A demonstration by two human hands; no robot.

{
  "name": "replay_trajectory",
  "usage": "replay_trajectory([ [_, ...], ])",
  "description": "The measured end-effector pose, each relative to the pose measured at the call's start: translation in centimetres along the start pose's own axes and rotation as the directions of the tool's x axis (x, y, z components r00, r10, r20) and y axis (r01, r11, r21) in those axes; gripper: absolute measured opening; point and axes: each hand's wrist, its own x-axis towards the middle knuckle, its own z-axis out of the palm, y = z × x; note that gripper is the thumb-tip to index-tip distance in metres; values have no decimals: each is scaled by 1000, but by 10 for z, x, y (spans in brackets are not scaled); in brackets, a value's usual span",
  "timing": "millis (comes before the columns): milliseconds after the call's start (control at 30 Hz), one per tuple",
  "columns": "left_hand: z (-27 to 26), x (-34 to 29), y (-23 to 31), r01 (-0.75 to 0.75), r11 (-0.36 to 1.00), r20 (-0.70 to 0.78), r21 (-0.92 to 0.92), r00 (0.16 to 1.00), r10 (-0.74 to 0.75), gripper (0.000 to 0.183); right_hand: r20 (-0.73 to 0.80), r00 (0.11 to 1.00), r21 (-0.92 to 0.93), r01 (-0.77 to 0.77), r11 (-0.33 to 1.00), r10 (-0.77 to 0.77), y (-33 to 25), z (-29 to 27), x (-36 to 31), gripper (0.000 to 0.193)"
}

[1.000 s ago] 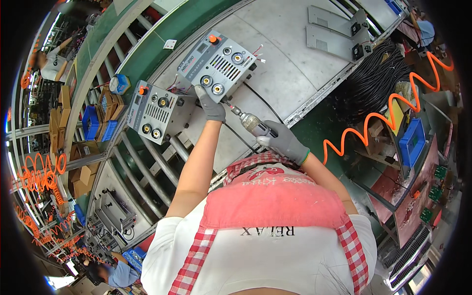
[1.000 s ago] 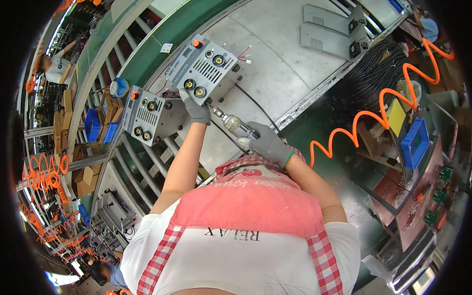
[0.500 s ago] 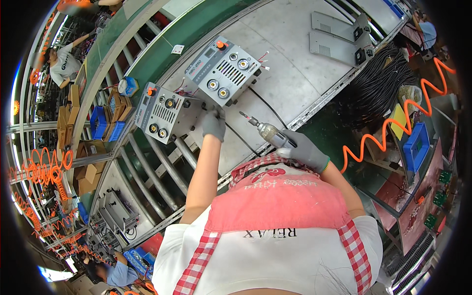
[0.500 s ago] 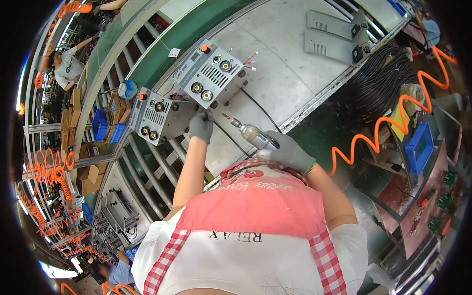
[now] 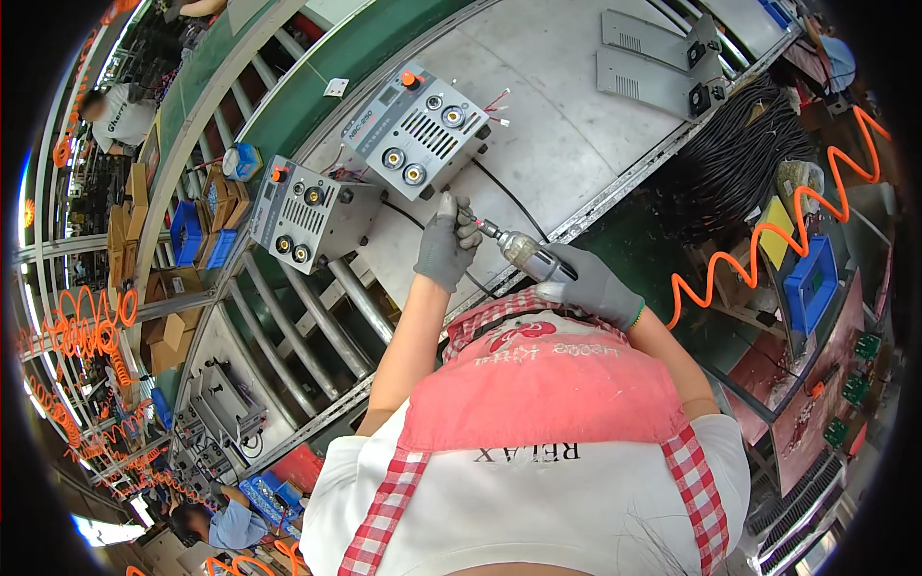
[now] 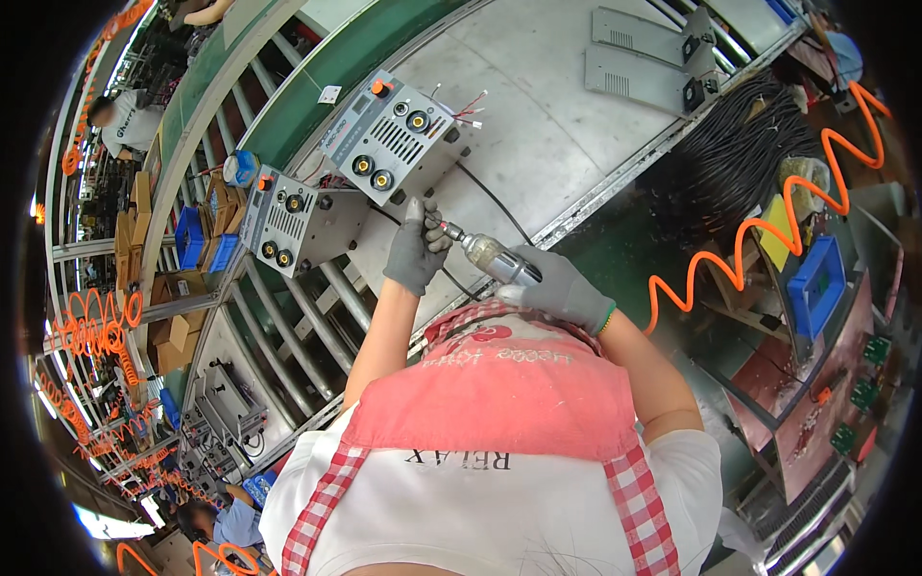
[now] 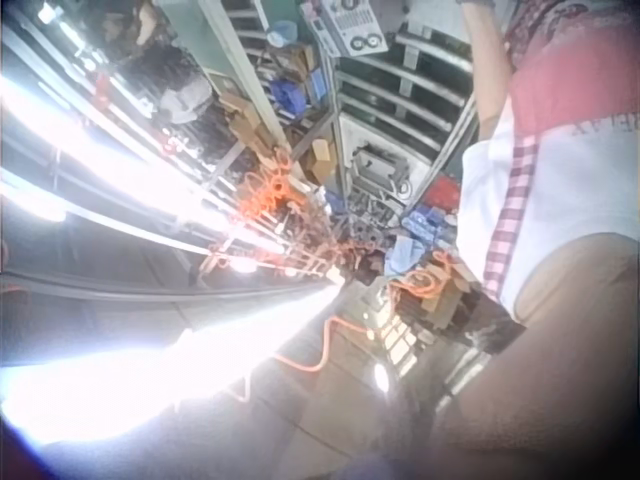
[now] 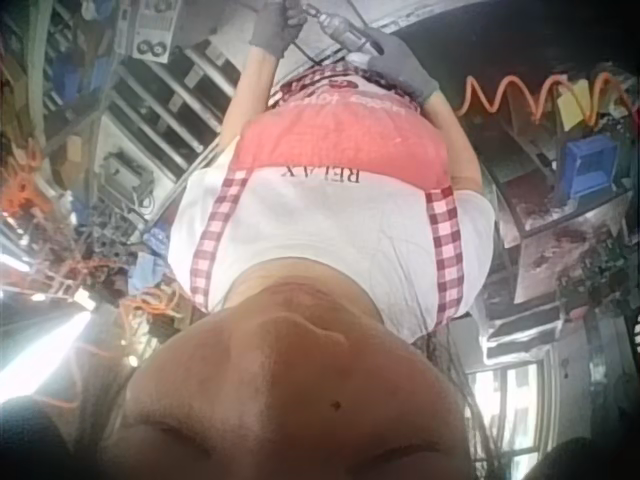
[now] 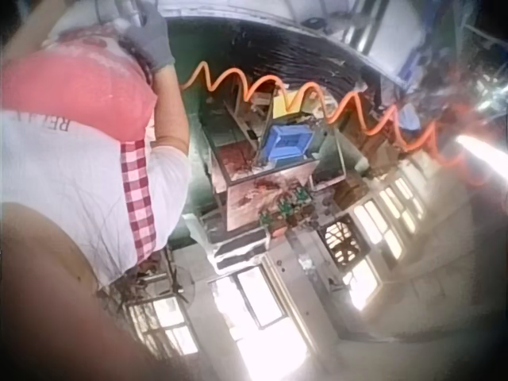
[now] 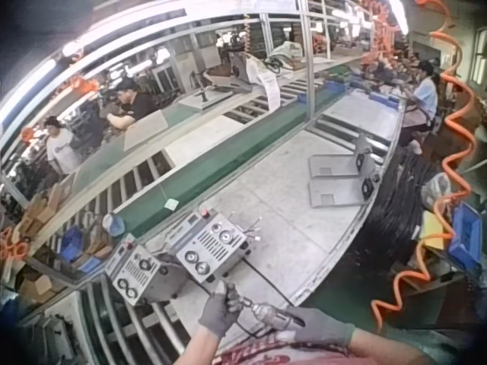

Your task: The person uses a pneumatic screwdriver to fasten screws into the back of a grey electronic device on a factory assembly line. They then pick up a second identical device, place it next to the first, and continue fastening screws into its back panel. The person handles the devices and the tool with gloved hands throughout the process.

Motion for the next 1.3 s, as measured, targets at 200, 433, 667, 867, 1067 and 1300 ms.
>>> replay_trajectory([
  [200,16,-2,-3,-39,998,24,51,999,38,34,21,999,8,26,1000,-26,10,-12,4,53],
  [433,34,-2,-20,-308,927,-9,215,948,317,35,170,985,272,-81,959,35,13,-29,7,42],
  [667,38,1,-25,-227,902,11,366,971,240,33,24,1000,202,6,979,-12,-6,-34,14,46],
  [867,62,-3,40,32,955,141,295,987,-76,32,-84,991,69,114,991,-108,-4,-52,36,48],
  [1067,155,51,118,-410,-97,419,907,857,300,38,-74,993,110,94,990,-86,-15,-60,47,51],
  [1300,155,131,126,-215,-884,613,414,784,97,42,-45,995,111,96,989,-91,-8,-64,59,52],
])
